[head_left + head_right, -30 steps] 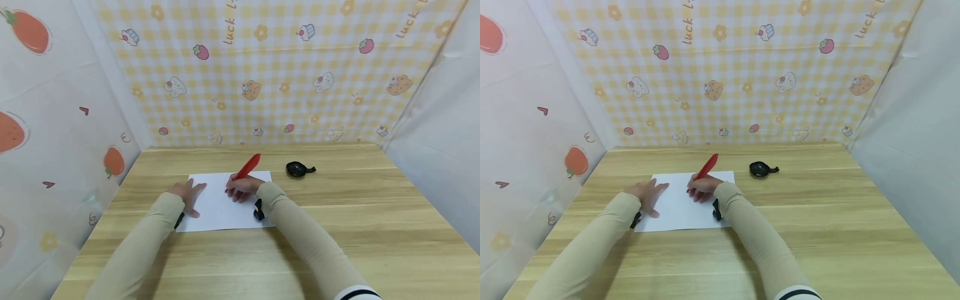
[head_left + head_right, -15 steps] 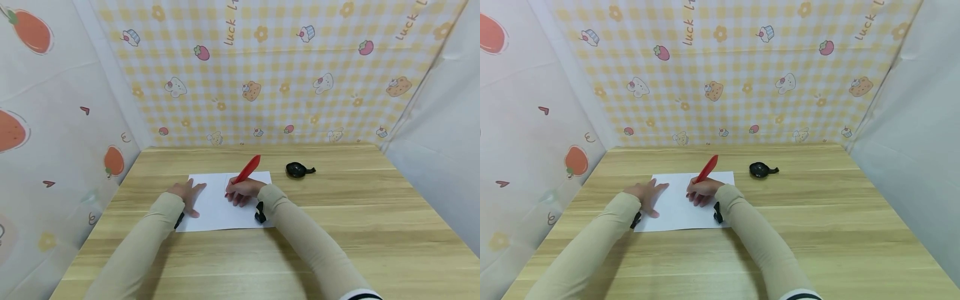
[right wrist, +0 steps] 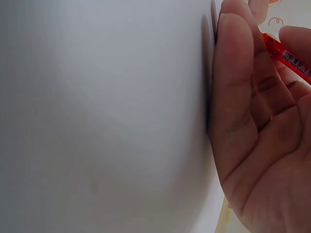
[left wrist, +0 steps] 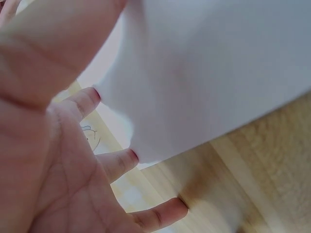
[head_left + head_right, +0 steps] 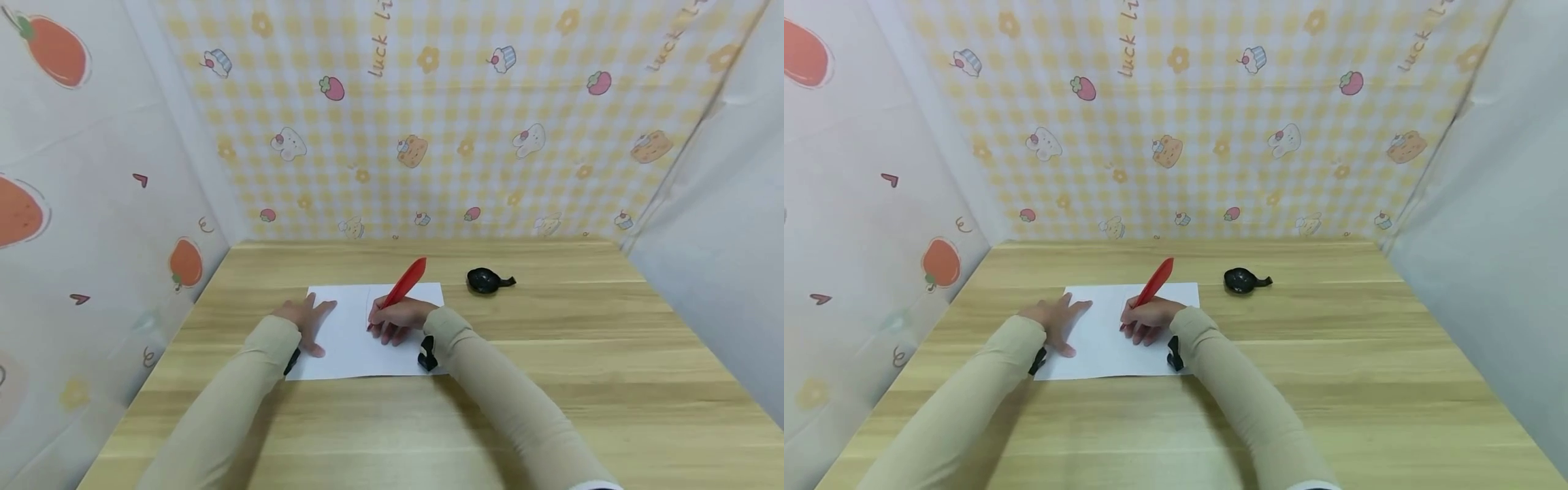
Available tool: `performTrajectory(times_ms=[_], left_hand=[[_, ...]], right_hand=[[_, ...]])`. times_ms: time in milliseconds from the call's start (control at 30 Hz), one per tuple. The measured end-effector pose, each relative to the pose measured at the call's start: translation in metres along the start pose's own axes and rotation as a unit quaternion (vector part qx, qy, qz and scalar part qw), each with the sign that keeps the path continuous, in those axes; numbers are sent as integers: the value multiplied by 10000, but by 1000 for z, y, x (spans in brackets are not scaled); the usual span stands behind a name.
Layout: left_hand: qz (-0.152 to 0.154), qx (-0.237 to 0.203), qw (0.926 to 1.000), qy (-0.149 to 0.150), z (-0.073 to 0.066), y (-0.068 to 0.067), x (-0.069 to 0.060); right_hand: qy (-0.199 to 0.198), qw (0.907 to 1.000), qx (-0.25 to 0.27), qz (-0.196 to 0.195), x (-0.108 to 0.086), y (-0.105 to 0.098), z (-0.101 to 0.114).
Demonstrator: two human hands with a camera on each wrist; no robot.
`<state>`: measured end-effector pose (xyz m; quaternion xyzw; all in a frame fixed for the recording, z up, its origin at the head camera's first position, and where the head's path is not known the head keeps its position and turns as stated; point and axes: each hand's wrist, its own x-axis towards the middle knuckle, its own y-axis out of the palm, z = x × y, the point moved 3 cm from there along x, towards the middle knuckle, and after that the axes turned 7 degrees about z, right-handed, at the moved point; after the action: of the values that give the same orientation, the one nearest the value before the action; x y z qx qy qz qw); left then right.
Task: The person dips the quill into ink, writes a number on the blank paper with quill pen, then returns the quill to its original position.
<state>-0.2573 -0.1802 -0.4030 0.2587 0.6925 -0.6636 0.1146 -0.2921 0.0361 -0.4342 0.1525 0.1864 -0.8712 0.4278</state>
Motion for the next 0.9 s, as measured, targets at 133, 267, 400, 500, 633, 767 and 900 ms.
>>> performTrajectory(times_ms=[133,267,400,500,633,767,900], left_hand=[[-43,-7,10000,65,-3,-2,-3],[-43,-46,9999,133,-5,-5,-2],[-55,-7,9998,176,-5,-5,0],[-42,-7,9999,154,-3,-4,1],[9,-90,9999,95,-1,-2,-1],[29,-10,10000,74,-1,-1,-2],[16,84,9999,68,0,-1,-1]], right_hand=[[15,10000,9,23,-2,0,-2],[28,10000,-72,14,-7,-1,1],[62,9999,-131,5,-9,-1,1],[83,9999,-143,41,-8,1,0],[103,9997,-167,108,-6,3,-2],[151,9997,-128,139,-6,5,-4],[146,9997,-75,164,-10,7,-4]])
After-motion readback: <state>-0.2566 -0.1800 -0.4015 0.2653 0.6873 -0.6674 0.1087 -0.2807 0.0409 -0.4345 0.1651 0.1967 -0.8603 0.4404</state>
